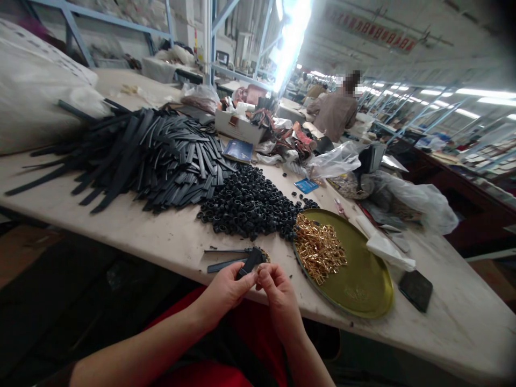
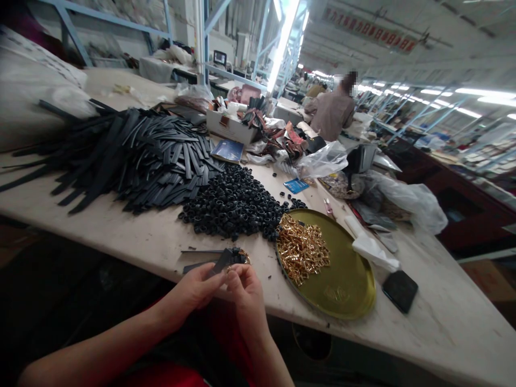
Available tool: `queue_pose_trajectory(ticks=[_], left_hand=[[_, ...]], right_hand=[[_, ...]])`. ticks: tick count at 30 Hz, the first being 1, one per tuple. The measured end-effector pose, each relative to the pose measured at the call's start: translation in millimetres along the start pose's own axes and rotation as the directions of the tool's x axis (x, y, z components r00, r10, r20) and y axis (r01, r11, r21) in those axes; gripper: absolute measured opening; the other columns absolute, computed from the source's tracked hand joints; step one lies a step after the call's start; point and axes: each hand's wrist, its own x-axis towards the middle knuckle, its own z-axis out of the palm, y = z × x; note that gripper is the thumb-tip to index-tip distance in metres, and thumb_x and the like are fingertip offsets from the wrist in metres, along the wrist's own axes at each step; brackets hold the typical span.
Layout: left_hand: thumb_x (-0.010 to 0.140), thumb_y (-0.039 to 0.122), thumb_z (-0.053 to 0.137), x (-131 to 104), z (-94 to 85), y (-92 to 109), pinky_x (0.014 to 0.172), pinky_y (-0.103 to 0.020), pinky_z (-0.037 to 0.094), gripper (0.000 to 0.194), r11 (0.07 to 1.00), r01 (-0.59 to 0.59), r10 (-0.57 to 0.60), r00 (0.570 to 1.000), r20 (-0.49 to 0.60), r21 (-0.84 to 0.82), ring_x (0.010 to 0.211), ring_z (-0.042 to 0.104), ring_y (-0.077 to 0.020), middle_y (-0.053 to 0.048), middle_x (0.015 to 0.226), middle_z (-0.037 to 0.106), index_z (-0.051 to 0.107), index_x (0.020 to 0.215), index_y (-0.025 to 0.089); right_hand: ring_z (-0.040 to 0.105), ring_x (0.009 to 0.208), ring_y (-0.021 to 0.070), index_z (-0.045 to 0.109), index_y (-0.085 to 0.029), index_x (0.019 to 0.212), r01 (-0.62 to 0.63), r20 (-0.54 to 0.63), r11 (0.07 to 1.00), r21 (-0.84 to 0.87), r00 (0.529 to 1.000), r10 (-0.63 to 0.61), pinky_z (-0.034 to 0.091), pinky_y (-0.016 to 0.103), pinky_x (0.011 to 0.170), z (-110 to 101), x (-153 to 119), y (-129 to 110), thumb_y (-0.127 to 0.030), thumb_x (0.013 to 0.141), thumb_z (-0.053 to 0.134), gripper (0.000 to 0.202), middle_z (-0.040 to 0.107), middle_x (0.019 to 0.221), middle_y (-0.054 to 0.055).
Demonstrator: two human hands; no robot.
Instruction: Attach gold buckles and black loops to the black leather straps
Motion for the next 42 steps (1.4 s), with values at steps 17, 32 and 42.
queue_pose_trajectory(ticks=[17, 32, 42], left_hand=[[0.078, 0.038, 0.048, 31, -18.2, -8, 0.059, -0.021, 0.035, 0.025, 0.868, -0.100, 0.157, 0.985, -0.076, 0.487, 0.067, 0.049, -0.0135, 0.002, 0.070, 0.055, 0.056, 0.080, 0.014], [0.084, 0.041, 0.037, -4, -20.5, 2, 0.049, -0.018, 0.031, 0.030, 0.858, -0.133, 0.049, 0.983, 0.179, 0.495, 0.053, 0.041, -0.0095, 0.005, 0.057, 0.044, 0.053, 0.077, 0.016], [0.079, 0.023, 0.042, -21, -11.5, -6, 0.058, -0.021, 0.035, 0.010, 0.787, -0.222, 0.133, 0.972, 0.193, 0.576, 0.066, 0.048, -0.0127, 0.002, 0.071, 0.053, 0.050, 0.077, 0.016]], right_hand=[[0.052, 0.089, 0.0178, 0.062, -0.019, 0.076, 0.218, 0.182, 0.865, -0.452, 0.972, -0.150, 0.040, 0.030, 0.078, -28, 10, 6, -0.029, 0.082, 0.048, 0.018, 0.057, 0.095, 0.006], [0.050, 0.052, 0.0040, 0.058, -0.020, 0.079, -0.242, -0.044, 0.844, 0.479, 0.953, 0.299, 0.043, 0.015, 0.051, -15, -4, 2, -0.023, 0.058, 0.076, 0.028, 0.057, 0.065, -0.005], [0.053, 0.060, 0.0087, 0.057, -0.017, 0.076, -0.055, -0.111, 0.986, 0.156, 0.991, 0.073, 0.043, 0.020, 0.058, 1, -34, 20, -0.028, 0.068, 0.069, 0.018, 0.060, 0.067, -0.003]])
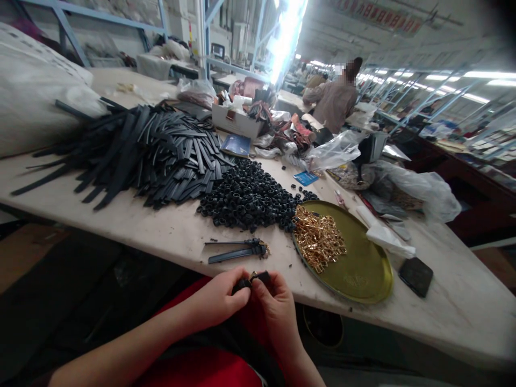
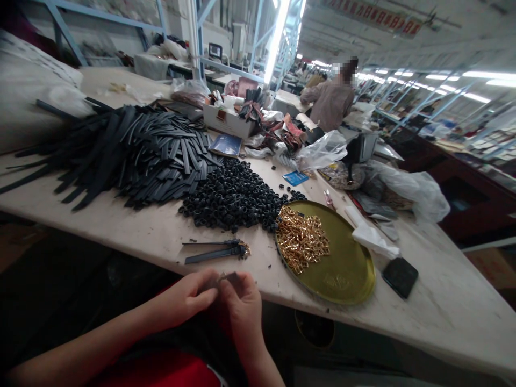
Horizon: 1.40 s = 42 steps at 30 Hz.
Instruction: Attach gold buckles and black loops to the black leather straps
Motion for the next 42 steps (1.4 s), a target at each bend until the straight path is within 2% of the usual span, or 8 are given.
queue_pose_trajectory(ticks=[5, 15, 23, 26, 28, 30, 35, 42], left_hand=[[0.083, 0.040, 0.039, -2, 0.1, -5, 0.048, -0.019, 0.033, 0.027, 0.987, 0.070, -0.060, 0.995, 0.075, -0.143, 0.052, 0.043, -0.0093, 0.004, 0.058, 0.047, 0.047, 0.073, 0.016], [0.077, 0.051, 0.042, 11, 3.5, -4, 0.036, -0.016, 0.024, 0.036, 0.885, 0.251, -0.209, 0.967, 0.148, -0.391, 0.038, 0.034, -0.0040, 0.004, 0.058, 0.050, 0.043, 0.074, 0.016], [0.078, 0.045, 0.042, 21, 6.7, -14, 0.037, -0.016, 0.024, 0.031, 0.884, 0.262, -0.232, 0.965, 0.122, -0.388, 0.040, 0.034, -0.0047, 0.004, 0.056, 0.051, 0.046, 0.072, 0.015], [0.078, 0.043, 0.042, 21, 6.6, -15, 0.038, -0.017, 0.026, 0.031, 0.905, 0.267, -0.252, 0.964, 0.089, -0.330, 0.042, 0.036, -0.0061, 0.004, 0.056, 0.049, 0.047, 0.068, 0.015], [0.078, 0.042, 0.042, 20, 5.7, -12, 0.041, -0.018, 0.029, 0.031, 0.926, 0.246, -0.235, 0.969, 0.074, -0.286, 0.046, 0.039, -0.0075, 0.003, 0.056, 0.048, 0.047, 0.065, 0.015], [0.078, 0.041, 0.043, 18, 5.2, -10, 0.044, -0.018, 0.031, 0.030, 0.950, 0.195, -0.188, 0.981, 0.053, -0.245, 0.051, 0.043, -0.0089, 0.003, 0.057, 0.049, 0.048, 0.064, 0.015], [0.080, 0.044, 0.041, 12, 8.2, -8, 0.042, -0.018, 0.030, 0.032, 0.957, 0.153, -0.145, 0.988, 0.053, -0.245, 0.046, 0.041, -0.0076, 0.003, 0.057, 0.050, 0.048, 0.067, 0.015], [0.079, 0.044, 0.042, 2, 12.6, -7, 0.038, -0.017, 0.027, 0.030, 0.930, 0.168, -0.159, 0.986, 0.053, -0.327, 0.040, 0.037, -0.0054, 0.003, 0.057, 0.053, 0.045, 0.068, 0.016]], right_hand=[[0.053, 0.063, 0.0101, 0.058, -0.017, 0.078, 0.040, 0.034, 0.997, -0.072, 0.999, -0.038, 0.044, 0.023, 0.061, -3, -1, 2, -0.032, 0.075, 0.062, 0.016, 0.060, 0.069, -0.002], [0.052, 0.065, 0.0125, 0.057, -0.017, 0.079, 0.031, -0.020, 0.966, -0.258, 0.999, -0.038, 0.043, 0.024, 0.062, -7, 10, 0, -0.037, 0.077, 0.058, 0.020, 0.059, 0.070, 0.000], [0.049, 0.055, 0.0109, 0.049, -0.019, 0.079, -0.148, 0.027, 0.988, -0.051, 0.988, 0.149, 0.040, 0.024, 0.054, -7, 22, 6, -0.039, 0.082, 0.049, 0.020, 0.053, 0.063, -0.003], [0.050, 0.060, 0.0123, 0.052, -0.020, 0.079, 0.010, -0.033, 0.963, -0.270, 0.999, -0.020, 0.040, 0.025, 0.059, -9, 21, 10, -0.038, 0.082, 0.048, 0.019, 0.054, 0.066, -0.002], [0.050, 0.065, 0.0128, 0.055, -0.020, 0.076, 0.180, -0.031, 0.859, -0.479, 0.975, -0.221, 0.039, 0.025, 0.063, -11, 17, 11, -0.036, 0.081, 0.051, 0.017, 0.054, 0.069, -0.001], [0.049, 0.066, 0.0130, 0.056, -0.020, 0.076, 0.250, -0.014, 0.784, -0.568, 0.949, -0.314, 0.038, 0.025, 0.063, -13, 13, 11, -0.035, 0.081, 0.051, 0.016, 0.054, 0.069, -0.001], [0.045, 0.059, 0.0117, 0.052, -0.019, 0.079, 0.080, -0.054, 0.929, -0.362, 0.993, -0.107, 0.037, 0.023, 0.055, -12, 9, 6, -0.042, 0.082, 0.047, 0.023, 0.050, 0.065, -0.003], [0.042, 0.056, 0.0102, 0.049, -0.019, 0.077, 0.057, -0.023, 0.956, -0.289, 0.998, -0.066, 0.036, 0.021, 0.052, -7, 6, -1, -0.043, 0.081, 0.049, 0.025, 0.047, 0.062, -0.004]])
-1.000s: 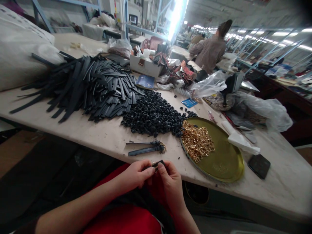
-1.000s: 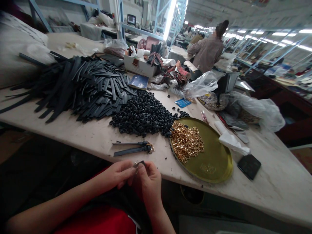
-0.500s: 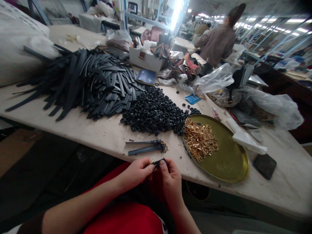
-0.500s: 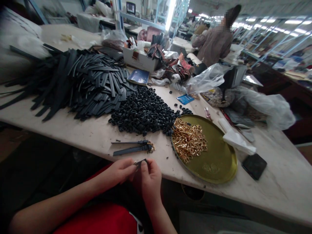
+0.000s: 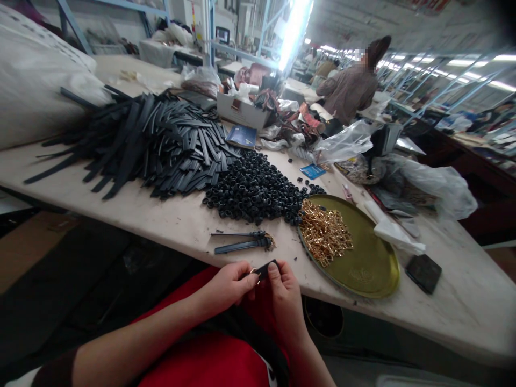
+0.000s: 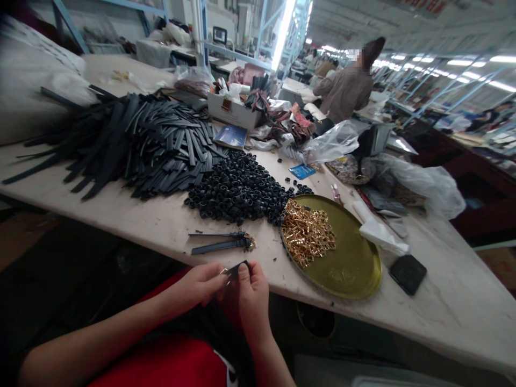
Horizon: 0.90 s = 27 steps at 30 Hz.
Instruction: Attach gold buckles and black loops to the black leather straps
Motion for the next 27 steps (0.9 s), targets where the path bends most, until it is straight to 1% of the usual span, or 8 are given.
queue_pose_trajectory(ticks=[3, 9, 12, 15, 17, 22, 25, 27], left_hand=[[0.078, 0.043, 0.042, -4, 0.9, -1, 0.037, -0.017, 0.026, 0.028, 1.000, 0.021, -0.021, 1.000, -0.009, -0.011, 0.038, 0.036, -0.0055, 0.004, 0.055, 0.052, 0.044, 0.069, 0.016], [0.078, 0.037, 0.039, -7, 0.4, -4, 0.042, -0.019, 0.029, 0.025, 0.996, 0.006, 0.001, 0.997, -0.078, 0.092, 0.046, 0.041, -0.0087, 0.004, 0.054, 0.048, 0.045, 0.064, 0.017], [0.078, 0.034, 0.041, -11, -0.5, 0, 0.048, -0.020, 0.032, 0.023, 0.965, -0.015, 0.046, 0.993, -0.112, 0.260, 0.054, 0.046, -0.0116, 0.002, 0.058, 0.052, 0.046, 0.063, 0.017], [0.078, 0.038, 0.044, -14, -3.8, 6, 0.048, -0.020, 0.030, 0.025, 0.952, -0.006, 0.014, 1.000, -0.024, 0.305, 0.054, 0.046, -0.0118, 0.002, 0.058, 0.053, 0.046, 0.064, 0.017], [0.077, 0.042, 0.047, -10, -7.8, 7, 0.047, -0.019, 0.029, 0.027, 0.959, 0.010, -0.021, 0.999, 0.036, 0.284, 0.052, 0.045, -0.0112, 0.004, 0.056, 0.052, 0.046, 0.065, 0.017], [0.073, 0.052, 0.050, 23, -16.4, -2, 0.042, -0.019, 0.024, 0.036, 0.963, 0.047, -0.039, 0.999, -0.037, 0.266, 0.044, 0.039, -0.0098, 0.006, 0.048, 0.045, 0.040, 0.062, 0.019], [0.075, 0.043, 0.050, 40, -17.1, 0, 0.043, -0.019, 0.029, 0.026, 0.969, 0.049, -0.032, 0.997, -0.074, 0.244, 0.044, 0.044, -0.0107, 0.006, 0.055, 0.051, 0.044, 0.083, 0.020], [0.078, 0.039, 0.047, 45, -16.3, 6, 0.048, -0.020, 0.032, 0.025, 0.958, -0.003, 0.009, 1.000, -0.020, 0.287, 0.049, 0.048, -0.0118, 0.005, 0.060, 0.053, 0.047, 0.094, 0.020]], right_hand=[[0.044, 0.056, 0.0104, 0.049, -0.019, 0.077, -0.015, -0.001, 1.000, 0.015, 1.000, 0.015, 0.037, 0.021, 0.052, 1, -4, -2, -0.043, 0.082, 0.048, 0.024, 0.049, 0.063, -0.004], [0.051, 0.066, 0.0138, 0.058, -0.020, 0.079, 0.210, 0.024, 0.925, -0.316, 0.977, -0.213, 0.040, 0.025, 0.063, -3, -13, 5, -0.033, 0.076, 0.059, 0.013, 0.057, 0.071, -0.001], [0.052, 0.064, 0.0132, 0.056, -0.019, 0.077, 0.062, 0.086, 0.990, -0.124, 0.995, -0.052, 0.040, 0.025, 0.062, -5, -11, 4, -0.031, 0.072, 0.063, 0.014, 0.057, 0.069, -0.002], [0.049, 0.057, 0.0108, 0.053, -0.018, 0.071, -0.171, 0.211, 0.978, 0.119, 0.967, 0.143, 0.039, 0.023, 0.058, -6, -7, 0, -0.032, 0.068, 0.066, 0.019, 0.054, 0.062, -0.005], [0.047, 0.054, 0.0099, 0.052, -0.018, 0.069, -0.227, 0.242, 0.961, 0.159, 0.952, 0.185, 0.037, 0.022, 0.055, -6, -3, -2, -0.032, 0.065, 0.068, 0.022, 0.053, 0.059, -0.005], [0.050, 0.063, 0.0132, 0.056, -0.019, 0.073, 0.001, 0.149, 1.000, 0.001, 0.989, -0.001, 0.039, 0.024, 0.059, -4, 10, -2, -0.040, 0.074, 0.058, 0.021, 0.056, 0.066, -0.001], [0.050, 0.065, 0.0134, 0.057, -0.019, 0.076, 0.075, 0.268, 0.989, -0.131, 0.963, -0.038, 0.039, 0.024, 0.061, -14, 24, -9, -0.043, 0.083, 0.044, 0.029, 0.056, 0.070, 0.000], [0.050, 0.063, 0.0135, 0.057, -0.018, 0.072, 0.098, 0.362, 0.970, -0.224, 0.932, -0.010, 0.038, 0.024, 0.059, -30, 42, -18, -0.045, 0.085, 0.038, 0.036, 0.055, 0.066, 0.001]])
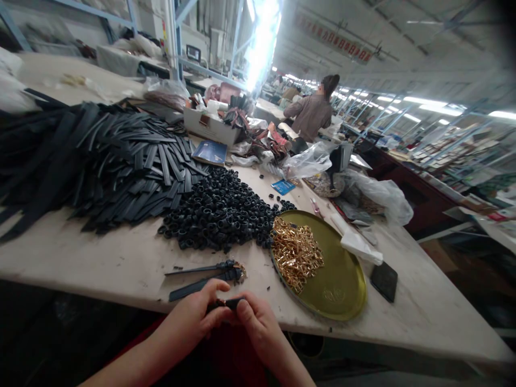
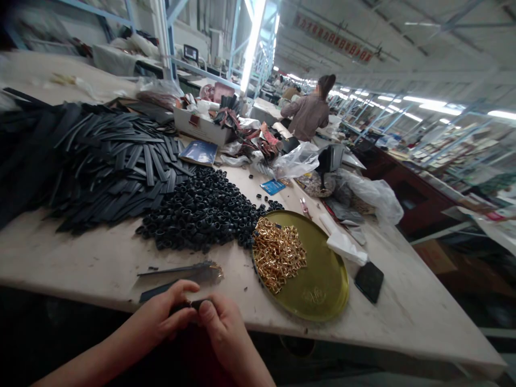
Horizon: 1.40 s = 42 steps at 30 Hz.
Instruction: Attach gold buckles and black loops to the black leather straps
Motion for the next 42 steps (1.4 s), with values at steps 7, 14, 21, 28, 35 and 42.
queue_pose_trajectory(ticks=[7, 14, 21, 28, 35, 42], left_hand=[[0.083, 0.044, 0.038, 22, 1.9, 6, 0.049, -0.020, 0.030, 0.029, 0.998, 0.015, -0.012, 0.999, 0.046, -0.063, 0.050, 0.041, -0.0107, 0.007, 0.054, 0.043, 0.050, 0.078, 0.018], [0.082, 0.043, 0.040, 27, 2.3, 2, 0.048, -0.020, 0.028, 0.028, 0.994, -0.013, 0.012, 1.000, -0.016, -0.109, 0.050, 0.038, -0.0095, 0.007, 0.054, 0.041, 0.050, 0.075, 0.017], [0.082, 0.047, 0.039, 15, -9.6, 15, 0.048, -0.019, 0.028, 0.034, 0.982, -0.120, 0.091, 0.977, -0.194, -0.148, 0.049, 0.036, -0.0092, 0.007, 0.051, 0.039, 0.049, 0.071, 0.017], [0.082, 0.044, 0.041, -11, -10.6, 19, 0.045, -0.018, 0.027, 0.030, 0.970, -0.144, 0.106, 0.975, -0.197, -0.194, 0.046, 0.034, -0.0084, 0.008, 0.050, 0.037, 0.051, 0.074, 0.017], [0.085, 0.030, 0.036, -32, -7.6, 18, 0.057, -0.023, 0.033, 0.025, 0.850, -0.090, 0.265, 0.925, -0.273, 0.520, 0.067, 0.056, -0.0165, -0.002, 0.072, 0.063, 0.058, 0.084, 0.020], [0.086, 0.031, 0.035, -31, -3.4, 14, 0.052, -0.024, 0.028, 0.025, 0.724, -0.018, 0.267, 0.929, -0.256, 0.690, 0.063, 0.058, -0.0176, -0.003, 0.069, 0.064, 0.056, 0.078, 0.020]], right_hand=[[0.053, 0.076, 0.0183, 0.057, -0.018, 0.088, -0.065, -0.346, 0.630, -0.774, 0.877, -0.335, 0.040, 0.029, 0.069, -95, 77, 0, -0.024, 0.081, 0.049, 0.012, 0.056, 0.087, 0.007], [0.052, 0.074, 0.0204, 0.056, -0.017, 0.074, -0.070, -0.269, 0.473, -0.878, 0.890, -0.368, 0.038, 0.032, 0.070, -102, 102, 1, -0.012, 0.074, 0.051, 0.007, 0.057, 0.078, 0.008], [0.052, 0.056, 0.0121, 0.053, -0.017, 0.077, 0.100, -0.267, 0.851, -0.515, 0.925, -0.270, 0.042, 0.023, 0.053, -48, 57, -16, -0.024, 0.075, 0.050, 0.007, 0.058, 0.066, 0.001], [0.053, 0.058, 0.0115, 0.050, -0.018, 0.086, 0.158, -0.173, 0.916, -0.370, 0.957, -0.235, 0.041, 0.022, 0.055, -3, 13, -18, -0.023, 0.077, 0.049, 0.010, 0.060, 0.068, 0.000], [0.051, 0.053, 0.0098, 0.050, -0.018, 0.094, 0.082, -0.210, 0.990, -0.113, 0.972, -0.105, 0.042, 0.023, 0.053, 16, 6, -14, -0.027, 0.076, 0.051, 0.020, 0.060, 0.070, 0.000], [0.056, 0.056, 0.0100, 0.059, -0.014, 0.087, -0.056, -0.250, 0.945, 0.322, 0.958, 0.142, 0.047, 0.024, 0.057, 20, 5, -7, -0.044, 0.072, 0.060, 0.034, 0.062, 0.064, 0.000]])
